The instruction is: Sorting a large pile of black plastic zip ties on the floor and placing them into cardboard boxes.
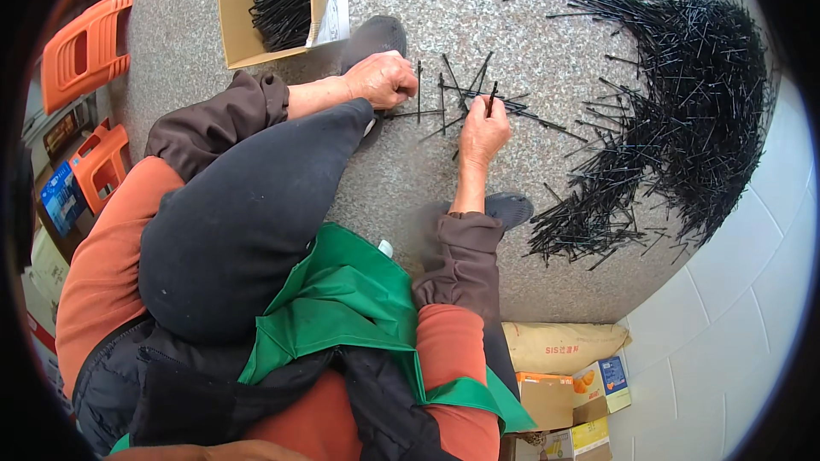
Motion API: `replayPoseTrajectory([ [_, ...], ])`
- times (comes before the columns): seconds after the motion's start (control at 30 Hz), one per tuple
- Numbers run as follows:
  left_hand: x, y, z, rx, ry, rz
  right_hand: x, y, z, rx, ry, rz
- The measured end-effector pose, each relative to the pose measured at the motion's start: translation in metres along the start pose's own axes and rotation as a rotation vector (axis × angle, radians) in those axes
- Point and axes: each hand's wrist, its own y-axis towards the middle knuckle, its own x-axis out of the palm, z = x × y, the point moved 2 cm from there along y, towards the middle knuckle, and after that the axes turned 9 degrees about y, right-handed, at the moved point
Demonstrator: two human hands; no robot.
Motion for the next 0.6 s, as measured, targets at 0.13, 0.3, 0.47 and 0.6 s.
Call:
replayPoseTrajectory([
  [0.13, -0.004, 0.0, 0.0, 0.037, -0.02, 0.031, 0.007, 0.013, -0.003, -0.321, -0.226, -0.084],
  [0.3, -0.002, 0.0, 0.0, 0.028, -0.011, 0.012, 0.012, 0.033, -0.021, -0.619, -0.67, -0.498],
  [0.47, -0.002, 0.0, 0.0, 0.046, -0.002, 0.024, 0.002, 0.058, -0.014, -0.84, -0.758, -0.605],
  [0.6, 0.0, -0.003, -0.003, 0.021, -0.014, 0.025, -0.013, 0.063, -0.025, -0.937, -0.629, -0.556],
])
